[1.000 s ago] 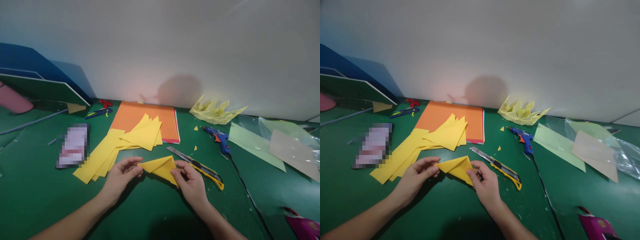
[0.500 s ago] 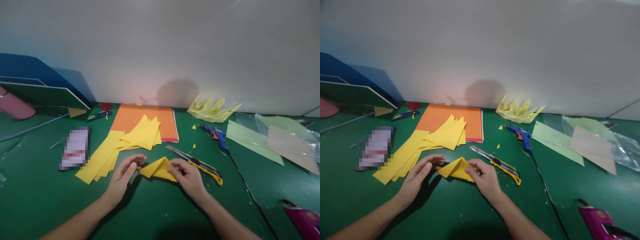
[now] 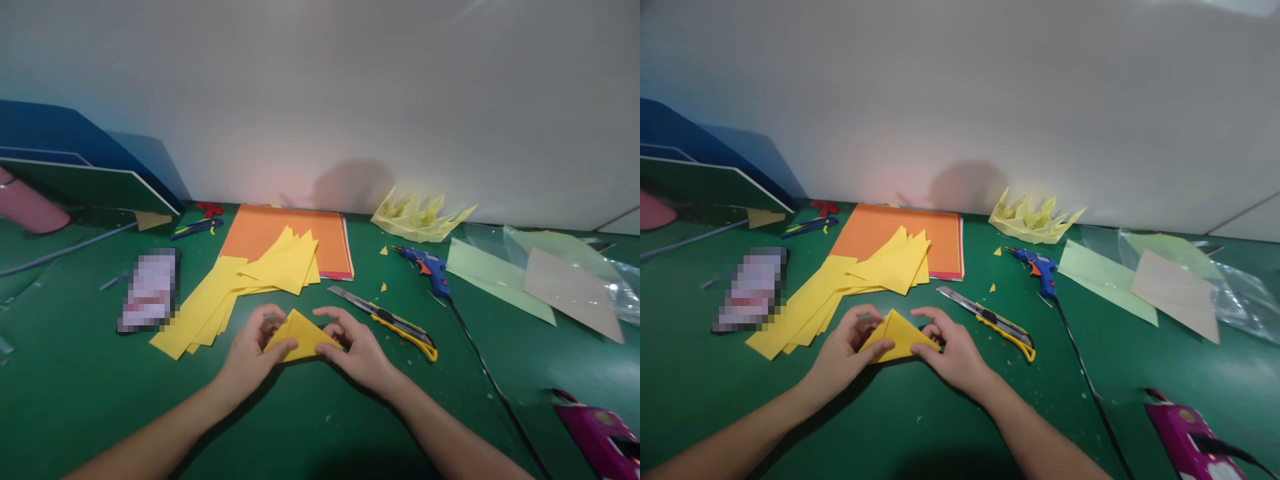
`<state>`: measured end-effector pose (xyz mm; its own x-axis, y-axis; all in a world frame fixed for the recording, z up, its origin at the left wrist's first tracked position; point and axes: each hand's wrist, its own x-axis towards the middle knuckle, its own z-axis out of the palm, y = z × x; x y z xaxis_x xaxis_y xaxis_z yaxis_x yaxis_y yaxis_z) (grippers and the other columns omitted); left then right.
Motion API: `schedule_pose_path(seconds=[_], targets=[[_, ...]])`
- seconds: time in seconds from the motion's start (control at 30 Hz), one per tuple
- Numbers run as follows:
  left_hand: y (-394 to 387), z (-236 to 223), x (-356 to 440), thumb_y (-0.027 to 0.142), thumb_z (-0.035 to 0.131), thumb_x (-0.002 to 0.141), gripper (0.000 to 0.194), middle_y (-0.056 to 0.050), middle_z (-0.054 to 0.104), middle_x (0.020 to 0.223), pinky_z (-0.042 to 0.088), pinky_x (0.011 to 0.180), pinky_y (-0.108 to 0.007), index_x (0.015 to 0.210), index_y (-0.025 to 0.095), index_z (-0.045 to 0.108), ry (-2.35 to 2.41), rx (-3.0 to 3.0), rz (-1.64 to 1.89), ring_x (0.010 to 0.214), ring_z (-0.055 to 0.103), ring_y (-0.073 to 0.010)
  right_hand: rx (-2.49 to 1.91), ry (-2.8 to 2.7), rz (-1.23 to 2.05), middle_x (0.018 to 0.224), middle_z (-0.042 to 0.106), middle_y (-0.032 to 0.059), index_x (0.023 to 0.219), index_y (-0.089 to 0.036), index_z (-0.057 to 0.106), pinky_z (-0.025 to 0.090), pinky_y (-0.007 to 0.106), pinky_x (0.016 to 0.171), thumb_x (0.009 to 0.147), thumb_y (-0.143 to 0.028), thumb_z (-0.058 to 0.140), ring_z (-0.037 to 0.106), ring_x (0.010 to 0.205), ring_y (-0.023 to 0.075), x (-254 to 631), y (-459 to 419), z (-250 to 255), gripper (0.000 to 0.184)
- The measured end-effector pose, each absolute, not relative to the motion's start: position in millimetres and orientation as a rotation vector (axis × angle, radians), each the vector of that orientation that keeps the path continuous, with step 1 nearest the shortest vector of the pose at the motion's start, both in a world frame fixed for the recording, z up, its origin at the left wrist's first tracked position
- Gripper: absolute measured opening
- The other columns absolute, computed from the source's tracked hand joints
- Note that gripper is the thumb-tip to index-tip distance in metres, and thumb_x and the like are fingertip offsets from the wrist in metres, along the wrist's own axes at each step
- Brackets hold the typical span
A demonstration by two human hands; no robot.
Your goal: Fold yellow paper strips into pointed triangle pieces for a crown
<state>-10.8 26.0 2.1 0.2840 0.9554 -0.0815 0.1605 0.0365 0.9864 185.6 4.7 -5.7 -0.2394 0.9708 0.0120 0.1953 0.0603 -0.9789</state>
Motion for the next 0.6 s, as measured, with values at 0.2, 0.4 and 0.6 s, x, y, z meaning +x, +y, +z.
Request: schedule_pose_path(seconds=[0.2, 0.4, 0.6], targets=[[30.1, 0.9, -14.8, 0.035, 0.064, 0.071, 0.019, -0.002, 0.067, 0.086, 0.050, 0.075, -0.032, 0.084, 0.021, 0.063, 1.182, 1.736, 0.737, 0.081, 0.062, -0.0199, -1.201, -1.491, 1.278, 0.059, 0.044, -0.0090, 0.108, -0.021, 0.047, 0.033, 0.022, 0.054, 0.076, -0.026, 0.057, 0.042, 0.054, 0.0105, 185.5, 7.0, -8.6, 0.033], [27.3, 2.7, -15.8, 0.030, 0.064, 0.072, 0.032, -0.006, 0.065, 0.112, 0.045, 0.095, -0.039, 0.102, 0.023, 0.062, 1.134, 1.882, 0.761, 0.108, 0.058, -0.0247, -1.131, -1.512, 1.339, 0.065, 0.052, -0.0067, 0.109, -0.022, 0.045, 0.035, 0.023, 0.056, 0.075, -0.025, 0.060, 0.048, 0.058, 0.0116, 182.8, 4.9, -7.2, 0.037], [26.5, 1.5, -16.4, 0.029, 0.061, 0.074, 0.024, -0.005, 0.068, 0.105, 0.048, 0.093, -0.037, 0.098, 0.023, 0.063, 1.128, 1.854, 0.780, 0.104, 0.060, -0.0231, -1.114, -1.453, 1.365, 0.062, 0.054, -0.0074, 0.109, -0.023, 0.044, 0.040, 0.024, 0.057, 0.076, -0.021, 0.058, 0.054, 0.056, 0.0121, 177.6, 2.6, -10.5, 0.036]])
